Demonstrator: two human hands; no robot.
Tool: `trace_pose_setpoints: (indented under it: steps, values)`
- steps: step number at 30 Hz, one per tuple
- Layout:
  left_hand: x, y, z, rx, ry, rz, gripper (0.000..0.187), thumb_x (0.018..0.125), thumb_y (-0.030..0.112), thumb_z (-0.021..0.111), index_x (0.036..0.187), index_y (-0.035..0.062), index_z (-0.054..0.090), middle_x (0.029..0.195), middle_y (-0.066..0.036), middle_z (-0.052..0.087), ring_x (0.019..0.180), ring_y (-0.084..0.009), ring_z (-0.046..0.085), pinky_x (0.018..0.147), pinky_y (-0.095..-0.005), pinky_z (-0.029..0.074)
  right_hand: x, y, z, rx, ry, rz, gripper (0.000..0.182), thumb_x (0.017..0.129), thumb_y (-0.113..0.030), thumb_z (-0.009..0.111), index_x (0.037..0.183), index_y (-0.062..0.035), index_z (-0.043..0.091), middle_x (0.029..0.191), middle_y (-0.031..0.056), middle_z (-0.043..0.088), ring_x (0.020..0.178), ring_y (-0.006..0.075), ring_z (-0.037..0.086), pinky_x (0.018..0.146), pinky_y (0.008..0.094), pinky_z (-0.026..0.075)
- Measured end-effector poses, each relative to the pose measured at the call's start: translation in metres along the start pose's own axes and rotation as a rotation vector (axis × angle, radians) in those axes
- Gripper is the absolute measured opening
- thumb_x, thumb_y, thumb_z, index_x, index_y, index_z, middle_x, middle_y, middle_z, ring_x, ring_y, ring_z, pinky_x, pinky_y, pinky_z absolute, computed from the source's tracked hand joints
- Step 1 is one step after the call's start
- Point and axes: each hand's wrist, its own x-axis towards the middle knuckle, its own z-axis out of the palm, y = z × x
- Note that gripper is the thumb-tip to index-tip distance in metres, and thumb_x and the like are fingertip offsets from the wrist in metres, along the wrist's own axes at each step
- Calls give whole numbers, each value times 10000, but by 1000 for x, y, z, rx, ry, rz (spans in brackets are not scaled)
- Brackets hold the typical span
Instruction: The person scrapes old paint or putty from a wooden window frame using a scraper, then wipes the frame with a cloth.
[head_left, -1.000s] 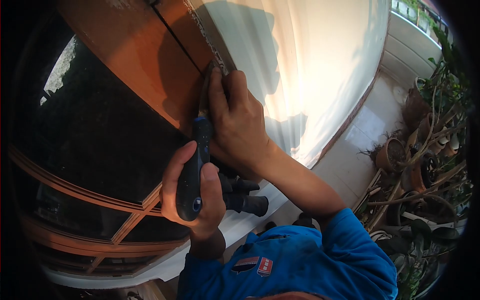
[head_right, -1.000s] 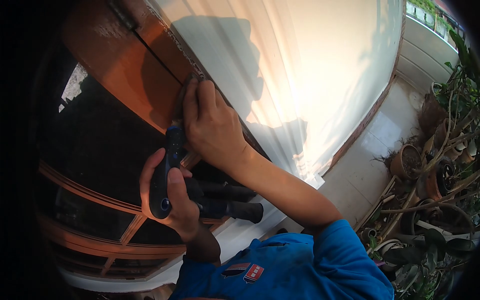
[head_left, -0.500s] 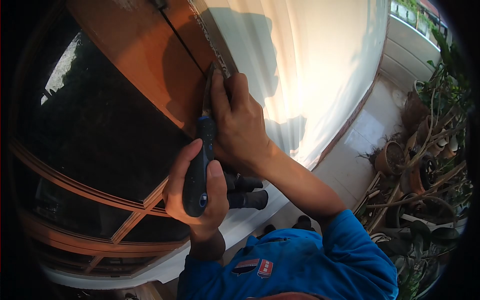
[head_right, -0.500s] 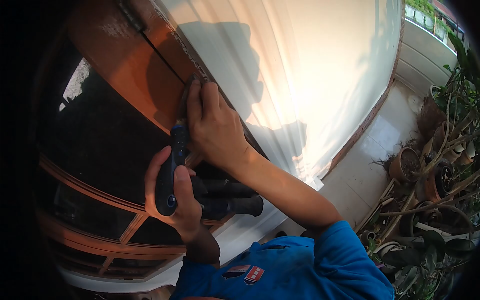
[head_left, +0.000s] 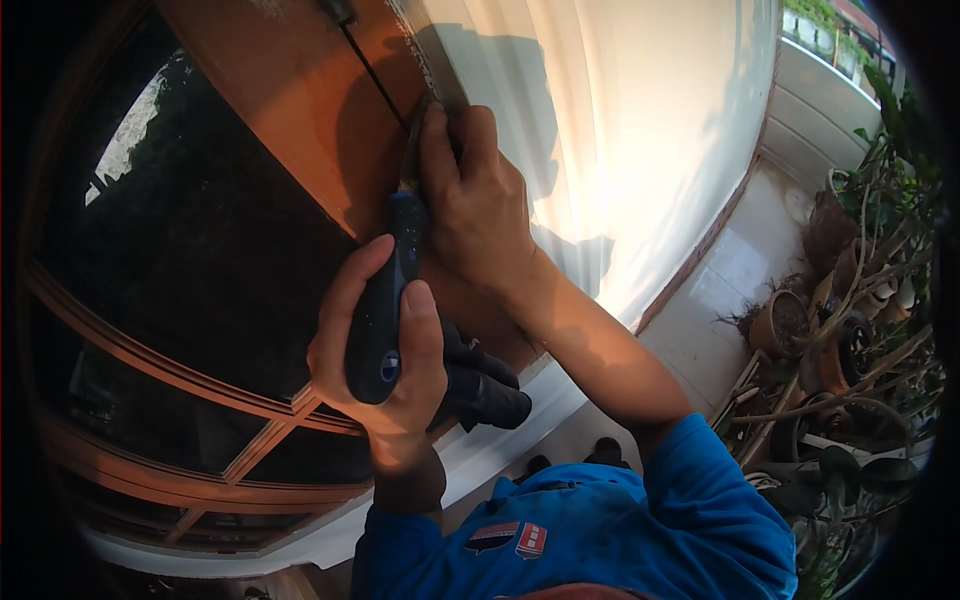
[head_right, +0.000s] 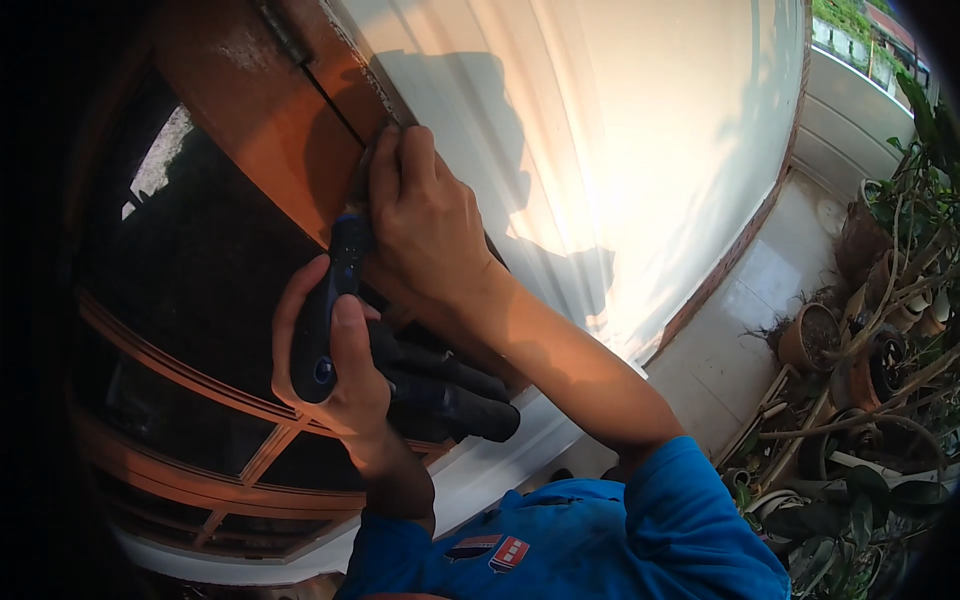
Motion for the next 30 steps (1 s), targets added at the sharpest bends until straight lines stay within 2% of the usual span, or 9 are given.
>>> trace_pose_setpoints:
  steps: [4,8,11,14,20,23,29,30]
  values:
    - [-8,2,-4,80,-35,44,340,787,46,663,1105,-71,642,931,-184,703,755,-222,708,675,-269,550,-10,-1,-1,-3,-28,0,511,739,-9,608,1237,80,536,1000,177,487,745,331,630,612,389,544]
    - [3,-2,3,-24,48,32,336,771,43,667,1088,-68,653,924,-184,706,745,-223,710,669,-276,555,4,2,1,-36,11,-47,511,739,-12,614,1234,86,534,994,179,491,739,327,632,605,384,548]
    - [12,5,-2,3,4,13,336,757,31,665,1077,-73,656,915,-182,708,746,-224,711,668,-277,555,8,0,-5,-1,-85,-55,645,709,-168,704,1190,187,462,993,225,444,805,372,612,623,412,554]
    - [2,8,-3,51,-12,59,329,752,34,663,1064,-71,660,903,-176,709,743,-220,713,654,-272,555,-5,-1,0,-11,-14,-13,513,729,-14,625,1223,93,535,998,188,491,723,330,639,592,390,546]
    - [11,10,-4,21,2,15,329,754,35,668,1066,-71,660,904,-174,710,743,-222,711,667,-278,556,6,-2,0,-2,-4,-30,522,739,-17,627,1239,94,526,983,186,489,723,323,648,576,387,548]
    - [7,10,-6,58,-24,51,323,759,37,670,1063,-74,660,919,-176,712,754,-228,713,675,-279,558,0,0,-5,6,-98,-44,658,662,-157,716,1168,188,475,979,221,442,801,363,612,615,409,551]
    - [16,3,-1,-1,45,44,325,757,38,677,1061,-76,662,918,-176,711,767,-226,713,685,-271,553,20,-2,-5,-1,-86,-81,654,693,-152,703,1190,192,455,987,225,447,831,369,610,636,423,550]
    - [24,5,-3,2,44,62,327,757,38,677,1063,-76,662,917,-177,710,767,-225,712,685,-270,553,21,-3,-3,-3,-44,-75,592,717,-114,673,1208,155,477,993,210,458,799,356,620,618,414,549]
